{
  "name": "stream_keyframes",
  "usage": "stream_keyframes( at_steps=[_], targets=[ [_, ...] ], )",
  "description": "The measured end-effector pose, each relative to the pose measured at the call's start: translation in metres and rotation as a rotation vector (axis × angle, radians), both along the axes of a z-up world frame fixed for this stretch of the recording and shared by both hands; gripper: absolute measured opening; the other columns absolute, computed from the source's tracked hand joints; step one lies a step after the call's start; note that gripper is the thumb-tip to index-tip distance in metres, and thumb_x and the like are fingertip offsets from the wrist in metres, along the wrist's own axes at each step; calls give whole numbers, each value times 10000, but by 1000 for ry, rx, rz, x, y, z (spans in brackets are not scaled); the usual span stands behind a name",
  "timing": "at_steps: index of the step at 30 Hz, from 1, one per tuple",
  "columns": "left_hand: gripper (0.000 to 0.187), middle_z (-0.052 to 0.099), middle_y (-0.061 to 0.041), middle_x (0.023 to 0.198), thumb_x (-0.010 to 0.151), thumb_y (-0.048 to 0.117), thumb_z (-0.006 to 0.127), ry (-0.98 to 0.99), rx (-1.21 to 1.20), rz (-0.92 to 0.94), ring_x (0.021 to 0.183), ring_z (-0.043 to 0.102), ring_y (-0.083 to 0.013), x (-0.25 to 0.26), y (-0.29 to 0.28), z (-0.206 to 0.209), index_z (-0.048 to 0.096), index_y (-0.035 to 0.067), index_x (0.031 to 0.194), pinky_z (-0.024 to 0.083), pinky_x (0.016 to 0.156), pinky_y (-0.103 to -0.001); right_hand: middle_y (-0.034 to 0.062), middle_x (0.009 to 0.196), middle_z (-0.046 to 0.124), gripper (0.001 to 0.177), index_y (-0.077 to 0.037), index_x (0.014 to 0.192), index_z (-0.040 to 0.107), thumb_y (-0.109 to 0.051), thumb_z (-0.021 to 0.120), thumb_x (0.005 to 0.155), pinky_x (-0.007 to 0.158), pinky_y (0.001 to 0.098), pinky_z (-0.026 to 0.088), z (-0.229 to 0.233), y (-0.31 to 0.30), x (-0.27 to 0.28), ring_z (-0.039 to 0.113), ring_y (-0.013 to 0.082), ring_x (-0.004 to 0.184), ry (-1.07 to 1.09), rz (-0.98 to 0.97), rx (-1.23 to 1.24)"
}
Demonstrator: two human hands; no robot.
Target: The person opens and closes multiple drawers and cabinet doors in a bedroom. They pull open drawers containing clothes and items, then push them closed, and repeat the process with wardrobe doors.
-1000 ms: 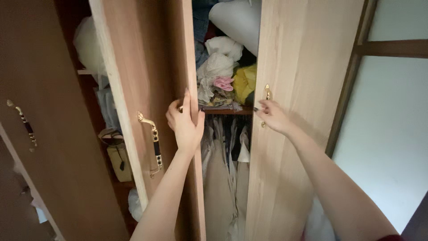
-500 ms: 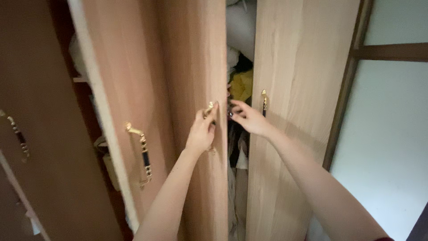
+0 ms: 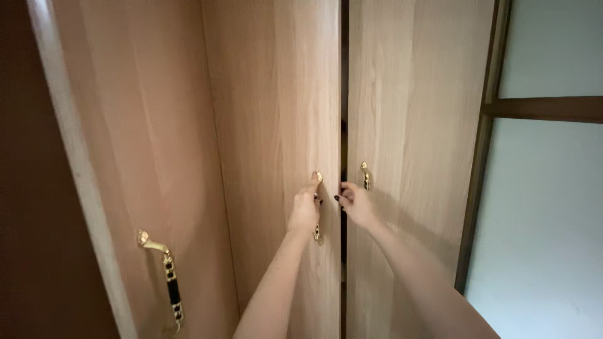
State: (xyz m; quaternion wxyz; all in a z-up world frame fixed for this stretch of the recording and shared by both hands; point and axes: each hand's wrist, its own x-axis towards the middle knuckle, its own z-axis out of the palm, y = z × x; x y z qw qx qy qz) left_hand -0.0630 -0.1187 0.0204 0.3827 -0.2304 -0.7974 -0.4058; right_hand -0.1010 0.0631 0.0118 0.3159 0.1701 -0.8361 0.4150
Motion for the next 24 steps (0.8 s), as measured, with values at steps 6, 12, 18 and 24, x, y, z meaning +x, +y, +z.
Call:
stream_keyframes(
  at_steps=[6,12,18,24],
  targets=[
    [788,576,-176,1397,906,-139,533,-188,-49,38,1252,585,-338,-16,20,10,322,183,1593,473,1093,-381,135,1591,420,373,-75,1181,646,-214,802,873,899,429,558,9,-10,26,639,308,1142,69,-502,165],
    [747,497,-129,1525,945,-143,369,-190,-6,2,1368,513,-317,-29,33,13,319,187,1613,413,1162,-389,265,1460,388,904,63,1420,384,-403,848,799,1119,507,409,20,-23,27,399,410,1358,41,-745,-9],
    [537,380,-59,1614,1076,92,278,-342,102,-52,1451,410,-274,-23,43,21,284,193,1603,350,1199,-382,301,1473,351,1101,105,1484,302,-641,773,825,1150,536,351,17,-8,-2,377,419,1375,-290,-801,22],
    [650,326,-12,1648,1054,-32,263,-532,-82,85,1223,635,-254,-16,47,45,168,258,1628,611,879,-324,353,1559,210,1214,107,1522,199,-656,789,784,1109,546,400,6,0,-28,340,453,1404,-442,-749,-155]
  ],
)
